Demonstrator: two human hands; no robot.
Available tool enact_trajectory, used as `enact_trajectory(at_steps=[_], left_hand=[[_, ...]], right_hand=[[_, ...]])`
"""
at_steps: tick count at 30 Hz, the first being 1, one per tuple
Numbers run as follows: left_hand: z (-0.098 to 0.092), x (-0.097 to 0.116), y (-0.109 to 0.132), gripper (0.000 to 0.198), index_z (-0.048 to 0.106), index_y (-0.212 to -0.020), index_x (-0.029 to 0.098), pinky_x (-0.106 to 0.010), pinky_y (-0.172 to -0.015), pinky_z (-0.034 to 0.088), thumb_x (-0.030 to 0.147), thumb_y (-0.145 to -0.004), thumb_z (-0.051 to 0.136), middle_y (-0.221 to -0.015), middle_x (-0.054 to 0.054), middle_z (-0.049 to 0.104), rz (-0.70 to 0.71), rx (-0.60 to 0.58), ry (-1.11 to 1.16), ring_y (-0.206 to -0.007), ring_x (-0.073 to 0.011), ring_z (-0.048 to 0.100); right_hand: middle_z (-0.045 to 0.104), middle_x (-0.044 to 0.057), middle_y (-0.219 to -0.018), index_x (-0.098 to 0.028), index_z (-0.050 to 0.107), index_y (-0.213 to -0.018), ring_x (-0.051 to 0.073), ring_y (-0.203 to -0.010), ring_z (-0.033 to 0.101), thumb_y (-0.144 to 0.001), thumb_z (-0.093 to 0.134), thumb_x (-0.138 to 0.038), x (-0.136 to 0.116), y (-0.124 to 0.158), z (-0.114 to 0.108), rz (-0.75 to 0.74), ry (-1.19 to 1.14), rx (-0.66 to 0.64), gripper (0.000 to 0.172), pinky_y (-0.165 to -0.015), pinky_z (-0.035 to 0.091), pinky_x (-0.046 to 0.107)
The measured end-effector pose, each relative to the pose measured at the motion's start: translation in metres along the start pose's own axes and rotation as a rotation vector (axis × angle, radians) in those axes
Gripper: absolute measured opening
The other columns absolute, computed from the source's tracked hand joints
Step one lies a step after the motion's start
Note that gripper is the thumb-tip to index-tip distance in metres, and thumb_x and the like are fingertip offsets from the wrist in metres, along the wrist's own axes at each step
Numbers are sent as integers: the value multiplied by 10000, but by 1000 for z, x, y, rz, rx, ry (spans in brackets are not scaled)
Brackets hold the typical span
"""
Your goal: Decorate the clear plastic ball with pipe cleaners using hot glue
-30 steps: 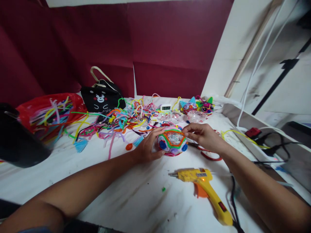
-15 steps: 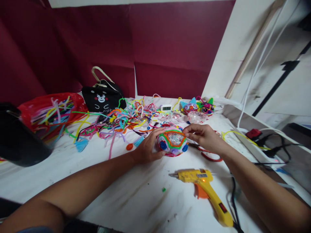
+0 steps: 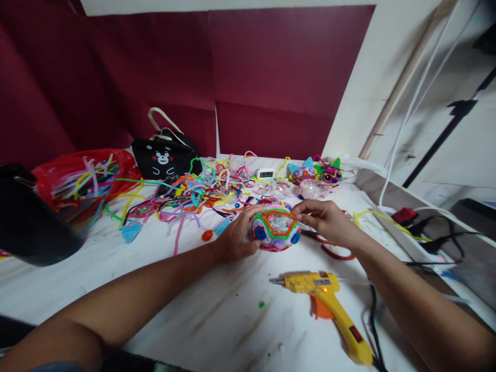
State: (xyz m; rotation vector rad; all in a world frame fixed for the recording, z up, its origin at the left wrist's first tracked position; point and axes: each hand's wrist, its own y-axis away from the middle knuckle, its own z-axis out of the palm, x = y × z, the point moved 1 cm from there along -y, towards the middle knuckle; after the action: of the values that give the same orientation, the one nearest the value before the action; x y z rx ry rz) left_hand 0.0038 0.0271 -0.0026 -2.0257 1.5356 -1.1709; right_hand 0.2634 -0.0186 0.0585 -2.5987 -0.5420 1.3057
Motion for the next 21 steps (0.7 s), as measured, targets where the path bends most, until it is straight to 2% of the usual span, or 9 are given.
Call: enact_trajectory(at_steps=[5, 8, 14, 18, 21], left_hand=[[-2, 0, 0, 628, 269, -1494, 184, -548, -1175, 301, 448, -956, 457, -1517, -196, 354, -36, 27, -23, -1441, -337, 327], [-4, 6, -4, 626, 324, -1480, 199, -530, -1182, 290, 485, -946, 482, -1532, -181, 341, -26, 38, -110, -1443, -331, 320], [-6, 24, -19, 648, 340, -1495, 199, -511, -1190, 274, 526, -950, 461, -1579, -177, 279, 5, -40, -211, -1463, -341, 284], [-3, 23, -23, 646, 344, -1499, 198, -522, -1198, 253, 494, -945, 494, -1582, -182, 280, 92, -68, -297, -1467, -344, 279], [-3, 21, -23, 641, 351, -1494, 203, -536, -1188, 270, 486, -940, 505, -1578, -183, 291, 98, -98, -312, -1453, -350, 306]], right_hand=[[720, 76, -868, -161, 706, -897, 207, -793, 647, -847, 593, -389, -1, 0, 1, -33, 21, 12, 259, -689, 498, 312], [719, 67, -857, -160, 708, -894, 192, -779, 644, -852, 587, -361, -3, 0, 2, -51, 23, 14, 238, -691, 489, 303], [732, 61, -871, -158, 715, -926, 181, -784, 644, -855, 576, -283, -10, 0, 4, -72, 21, 17, 201, -698, 486, 294], [738, 51, -902, -164, 712, -956, 167, -805, 648, -842, 564, -202, -16, 0, 7, -95, 12, 16, 191, -708, 483, 275], [737, 56, -933, -158, 707, -979, 163, -823, 646, -829, 548, -152, -22, 1, 7, -108, 15, 20, 218, -713, 480, 270]])
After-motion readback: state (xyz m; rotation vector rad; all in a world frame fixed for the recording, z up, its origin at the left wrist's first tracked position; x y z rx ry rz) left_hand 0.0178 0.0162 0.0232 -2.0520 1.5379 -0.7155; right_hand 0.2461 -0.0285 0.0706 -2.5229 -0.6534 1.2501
